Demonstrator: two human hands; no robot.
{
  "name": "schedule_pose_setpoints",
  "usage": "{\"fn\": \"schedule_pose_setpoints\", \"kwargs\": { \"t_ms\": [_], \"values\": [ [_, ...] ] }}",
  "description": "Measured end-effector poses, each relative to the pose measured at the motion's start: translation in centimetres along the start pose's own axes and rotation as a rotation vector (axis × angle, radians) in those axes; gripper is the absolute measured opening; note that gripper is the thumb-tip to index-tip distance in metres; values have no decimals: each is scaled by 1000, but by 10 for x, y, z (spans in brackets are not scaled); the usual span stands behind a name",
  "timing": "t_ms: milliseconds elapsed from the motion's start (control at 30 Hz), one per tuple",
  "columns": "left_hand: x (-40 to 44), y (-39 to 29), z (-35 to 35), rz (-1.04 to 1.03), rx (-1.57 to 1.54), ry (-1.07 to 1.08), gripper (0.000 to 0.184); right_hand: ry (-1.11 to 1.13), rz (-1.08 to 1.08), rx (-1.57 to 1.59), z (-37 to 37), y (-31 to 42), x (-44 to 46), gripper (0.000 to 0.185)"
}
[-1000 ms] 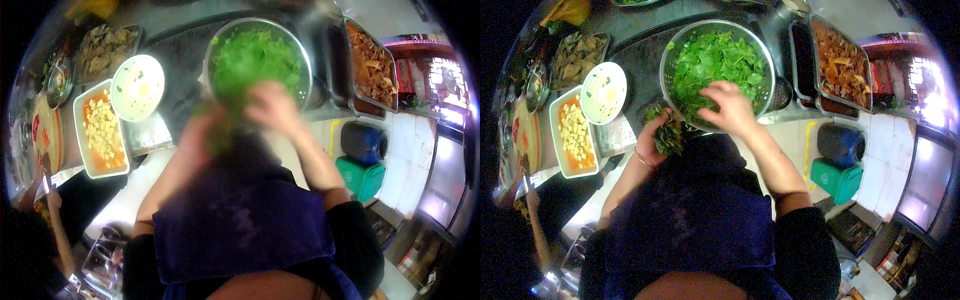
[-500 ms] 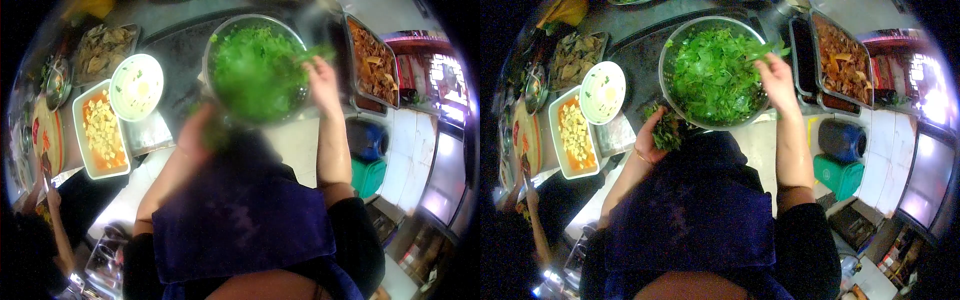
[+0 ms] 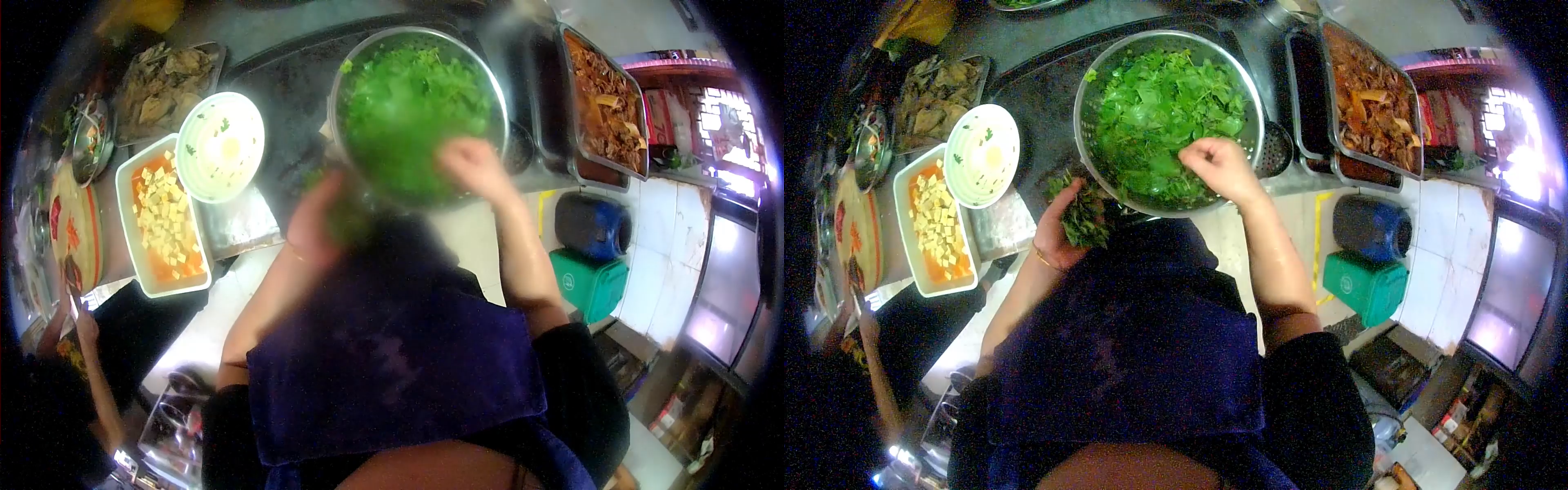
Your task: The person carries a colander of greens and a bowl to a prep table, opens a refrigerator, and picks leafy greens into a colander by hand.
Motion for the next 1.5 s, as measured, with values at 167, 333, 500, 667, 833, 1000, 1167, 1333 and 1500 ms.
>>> {"fn": "schedule_pose_setpoints", "kwargs": {
  "t_ms": [167, 333, 500, 667, 833, 1000, 1167, 1333, 1500],
  "values": [
    [8, 9, 19, 44, 15, -14, 18, -421, 166, -652, 16, 21, -4, 21],
    [13, 14, 30, 57, 16, -41, 19, -303, -106, -933, 23, -1, 2, 35],
    [7, 12, 22, 66, 14, -47, 18, -566, 296, -886, 13, 29, -9, 10],
    [7, 14, 24, 60, 19, -51, 17, -551, 130, -826, 6, 21, 11, 8],
    [8, 13, 29, 35, 20, -17, 19, -518, 70, -732, 1, 6, 24, 9],
    [0, 1, 11, -15, 169, 91, 24, -338, 200, 51, 19, 12, 8, 10],
    [-1, -12, -48, -80, 287, 205, 32, -267, 183, 317, 19, 54, -19, 13],
    [16, -1, -59, -53, 233, 248, 34, -595, 717, -450, -8, 148, -88, 13],
    [11, 5, -67, -1, 39, 320, 29, -513, 765, -322, -20, 157, -104, 15]
  ]
}}
Point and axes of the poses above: each hand's wrist, its own x-axis towards the middle knuckle, its own z-axis out of the back of the hand, y = z × x, the point moved 8 cm from there along x, towards the middle knuckle, and after that the axes turned 10 degrees about -z, right-handed, at the moved point
